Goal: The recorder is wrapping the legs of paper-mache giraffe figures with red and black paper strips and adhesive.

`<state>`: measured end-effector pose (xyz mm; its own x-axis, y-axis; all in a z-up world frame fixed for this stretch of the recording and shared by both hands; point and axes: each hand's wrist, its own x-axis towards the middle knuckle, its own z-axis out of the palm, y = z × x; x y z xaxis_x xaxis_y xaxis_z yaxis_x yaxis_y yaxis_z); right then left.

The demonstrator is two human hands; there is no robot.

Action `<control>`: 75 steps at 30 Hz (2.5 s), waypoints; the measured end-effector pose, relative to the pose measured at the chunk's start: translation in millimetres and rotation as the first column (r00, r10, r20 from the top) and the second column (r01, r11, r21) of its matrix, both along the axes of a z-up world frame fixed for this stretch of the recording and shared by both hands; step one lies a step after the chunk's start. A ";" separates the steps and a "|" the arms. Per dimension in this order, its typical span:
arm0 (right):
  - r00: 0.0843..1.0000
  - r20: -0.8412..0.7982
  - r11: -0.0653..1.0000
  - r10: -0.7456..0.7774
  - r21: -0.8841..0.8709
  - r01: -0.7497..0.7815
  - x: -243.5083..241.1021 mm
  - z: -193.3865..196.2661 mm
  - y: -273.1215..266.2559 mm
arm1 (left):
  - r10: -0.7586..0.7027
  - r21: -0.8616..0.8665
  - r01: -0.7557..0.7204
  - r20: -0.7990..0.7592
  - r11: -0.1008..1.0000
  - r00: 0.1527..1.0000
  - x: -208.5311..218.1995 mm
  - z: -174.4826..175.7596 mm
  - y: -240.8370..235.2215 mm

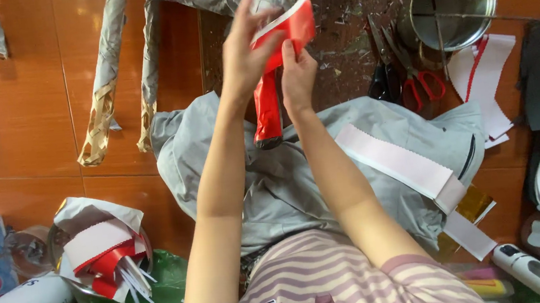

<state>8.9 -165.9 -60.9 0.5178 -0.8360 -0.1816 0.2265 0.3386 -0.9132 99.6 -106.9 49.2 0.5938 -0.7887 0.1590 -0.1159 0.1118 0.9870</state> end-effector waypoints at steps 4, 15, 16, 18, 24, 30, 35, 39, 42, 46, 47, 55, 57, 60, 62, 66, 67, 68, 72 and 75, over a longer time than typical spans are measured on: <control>0.974 0.200 0.969 -0.108 0.241 0.058 3.4 -26.4 -6.0 | 0.333 0.222 -0.370 0.187 0.902 0.924 -6.4 -117.8 25.9; 0.946 0.268 0.935 -0.180 0.345 0.080 21.8 -47.0 -5.5 | 0.317 0.502 -0.320 0.093 0.804 0.944 -26.0 -92.6 22.6; 0.946 0.267 0.935 -0.182 0.345 0.083 20.8 -49.2 -8.0 | 0.315 0.503 -0.316 0.091 0.804 0.945 -26.8 -89.3 21.4; 0.927 0.348 0.923 -0.142 0.384 -0.003 18.6 -53.2 -12.2 | 0.333 0.500 -0.321 0.067 0.805 0.941 -28.8 -82.5 19.6; 0.929 0.366 0.904 -0.054 0.413 -0.110 8.0 -31.0 -19.3 | 0.346 0.507 -0.270 -0.059 0.819 0.937 -28.0 -73.5 21.0; 0.998 0.059 0.981 -0.003 0.196 -0.009 11.3 -72.4 -37.1 | 0.355 0.592 -0.295 0.016 0.750 0.935 -32.0 -55.0 15.0; 0.952 -0.156 0.939 -0.264 -0.269 0.216 -14.2 -51.3 -11.1 | 0.335 0.572 -0.361 0.155 0.737 0.929 -30.5 -81.4 16.0; 0.995 0.006 0.962 0.100 -0.256 -0.095 -6.0 -12.5 12.0 | 0.336 0.606 -0.362 0.162 0.708 0.928 -35.5 -90.3 17.8; 0.965 -0.243 0.969 0.101 -0.195 -0.150 12.6 -3.8 -1.4 | 0.324 0.610 -0.354 0.164 0.709 0.932 -30.1 -97.5 17.1; 0.947 -0.311 0.966 0.074 -0.214 -0.146 13.7 -46.0 -10.8 | 0.321 0.612 -0.331 0.130 0.718 0.938 -33.7 -75.1 13.3; 0.943 -0.331 0.948 0.032 -0.289 -0.134 15.6 -59.2 -14.3 | 0.321 0.610 -0.330 0.128 0.721 0.938 -33.7 -76.7 12.6; 0.969 -0.243 0.965 0.044 -0.241 -0.104 19.0 -20.4 -20.3 | 0.292 0.608 -0.321 0.150 0.726 0.944 -25.6 -90.8 14.2; 0.978 -0.208 0.972 0.030 -0.224 -0.077 17.9 -25.9 -21.4 | 0.287 0.585 -0.308 0.132 0.750 0.949 -27.4 -90.0 17.4; 0.984 -0.178 0.972 0.004 -0.229 -0.046 20.4 -34.8 -27.5 | 0.287 0.546 -0.287 0.088 0.787 0.954 -30.2 -78.4 18.4; 0.992 -0.118 0.985 0.049 -0.157 -0.067 20.0 -31.8 -31.7 | 0.286 0.544 -0.288 0.091 0.788 0.954 -29.1 -80.3 19.1; 0.982 0.046 0.982 0.183 0.048 -0.185 17.8 -42.1 -39.8 | 0.291 0.535 -0.287 0.079 0.795 0.954 -30.8 -75.2 20.0; 0.982 0.045 0.981 0.184 0.051 -0.186 16.7 -41.6 -41.0 | 0.291 0.537 -0.287 0.079 0.793 0.953 -30.5 -78.3 21.6; 0.978 -0.093 0.970 0.184 -0.142 -0.196 16.4 -40.8 -43.9 | 0.288 0.527 -0.286 0.081 0.800 0.954 -29.4 -81.4 21.8; 0.956 -0.158 0.960 0.249 -0.092 -0.265 19.9 -41.4 -52.7 | 0.300 0.551 -0.251 0.001 0.796 0.954 -35.1 -50.0 17.8; 0.894 0.336 0.821 0.297 0.389 -0.419 14.6 -64.1 -59.4 | 0.266 0.470 -0.224 -0.023 0.854 0.964 -36.9 -73.5 27.1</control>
<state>23.5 -225.3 -125.1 0.8420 -0.4436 -0.3069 0.2070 0.7912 -0.5754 62.7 -79.8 -24.3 0.7721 -0.5868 -0.2440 0.0059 -0.3773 0.9261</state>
